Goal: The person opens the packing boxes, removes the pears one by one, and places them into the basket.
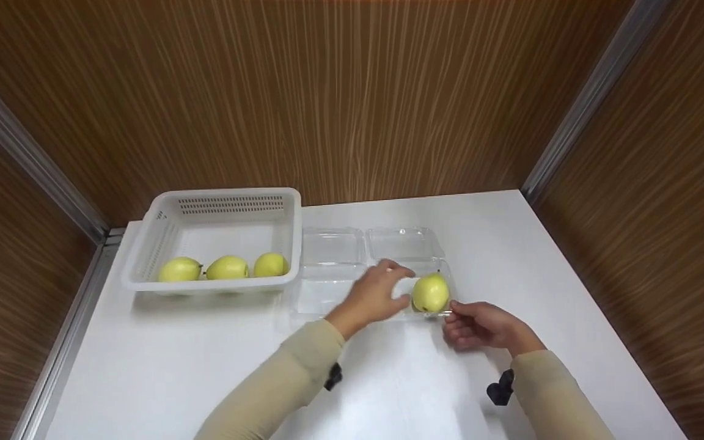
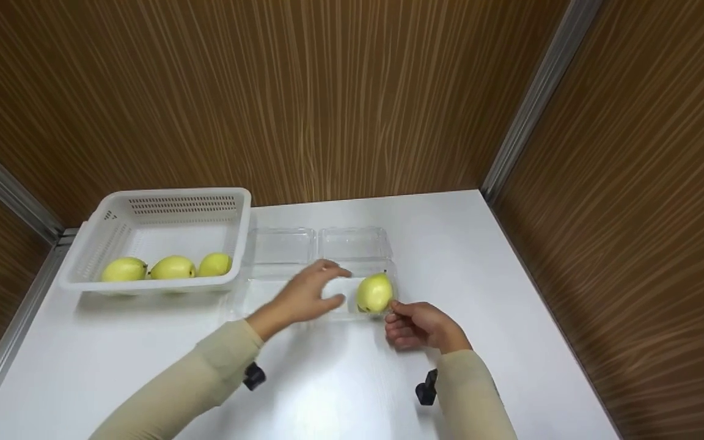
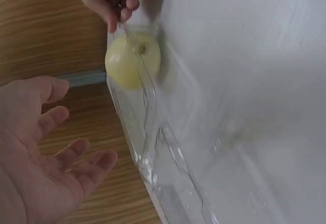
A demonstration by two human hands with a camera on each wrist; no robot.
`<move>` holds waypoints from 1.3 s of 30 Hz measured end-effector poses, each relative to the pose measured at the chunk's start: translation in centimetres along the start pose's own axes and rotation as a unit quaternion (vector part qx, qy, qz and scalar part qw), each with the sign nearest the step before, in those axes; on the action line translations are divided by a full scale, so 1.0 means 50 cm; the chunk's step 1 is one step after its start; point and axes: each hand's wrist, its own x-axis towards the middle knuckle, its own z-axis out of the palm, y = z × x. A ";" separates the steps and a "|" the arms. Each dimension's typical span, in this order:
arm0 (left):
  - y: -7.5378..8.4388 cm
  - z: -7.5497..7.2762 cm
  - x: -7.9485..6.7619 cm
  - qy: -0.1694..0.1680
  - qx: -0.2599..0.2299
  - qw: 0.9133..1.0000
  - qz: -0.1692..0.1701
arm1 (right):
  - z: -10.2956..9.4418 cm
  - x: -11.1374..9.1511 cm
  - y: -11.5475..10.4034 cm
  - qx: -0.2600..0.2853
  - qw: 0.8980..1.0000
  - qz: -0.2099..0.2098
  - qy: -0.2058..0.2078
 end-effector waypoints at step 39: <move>0.019 0.172 0.070 0.054 -0.060 0.996 -0.047 | 0.004 0.004 -0.001 -0.006 1.000 0.000 0.002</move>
